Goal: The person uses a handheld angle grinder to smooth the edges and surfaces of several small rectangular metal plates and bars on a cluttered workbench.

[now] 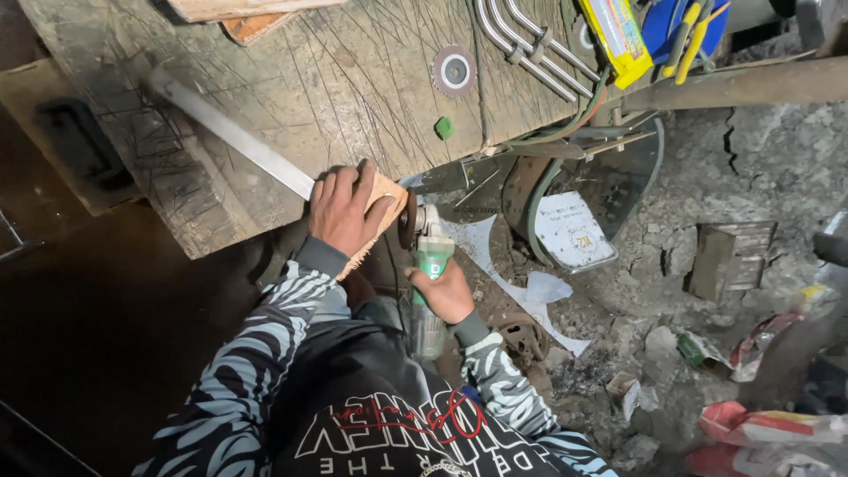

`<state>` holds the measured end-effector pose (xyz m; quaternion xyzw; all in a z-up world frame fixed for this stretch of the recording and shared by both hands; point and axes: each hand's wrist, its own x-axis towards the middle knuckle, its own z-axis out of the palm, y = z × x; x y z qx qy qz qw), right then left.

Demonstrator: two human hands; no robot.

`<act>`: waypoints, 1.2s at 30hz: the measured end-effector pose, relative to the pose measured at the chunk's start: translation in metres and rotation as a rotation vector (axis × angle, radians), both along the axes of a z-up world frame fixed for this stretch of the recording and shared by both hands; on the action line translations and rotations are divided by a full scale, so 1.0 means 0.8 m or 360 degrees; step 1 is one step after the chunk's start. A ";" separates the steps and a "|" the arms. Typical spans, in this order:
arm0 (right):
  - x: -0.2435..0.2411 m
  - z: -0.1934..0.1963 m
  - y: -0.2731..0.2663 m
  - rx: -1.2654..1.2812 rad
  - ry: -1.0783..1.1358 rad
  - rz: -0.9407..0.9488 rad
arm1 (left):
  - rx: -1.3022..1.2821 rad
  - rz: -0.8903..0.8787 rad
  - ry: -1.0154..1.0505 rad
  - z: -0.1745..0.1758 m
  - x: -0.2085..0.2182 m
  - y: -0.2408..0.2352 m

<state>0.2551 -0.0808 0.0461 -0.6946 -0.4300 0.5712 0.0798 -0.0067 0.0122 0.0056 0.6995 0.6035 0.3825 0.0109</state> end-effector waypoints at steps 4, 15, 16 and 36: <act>-0.011 0.058 0.038 0.0000 -0.0010 0.0102 | -0.0016 -0.0077 0.0034 -0.006 -0.007 0.003; 0.065 0.050 0.103 -0.0030 0.0085 0.0774 | -0.0098 -0.0479 0.0042 -0.009 -0.030 0.010; 0.066 0.051 0.107 -0.0029 0.0090 0.0774 | -0.0098 -0.0480 0.0047 -0.006 -0.039 0.010; 0.099 0.119 -0.014 0.0155 0.0214 0.0017 | -0.0059 -0.0661 0.0648 -0.046 -0.137 -0.045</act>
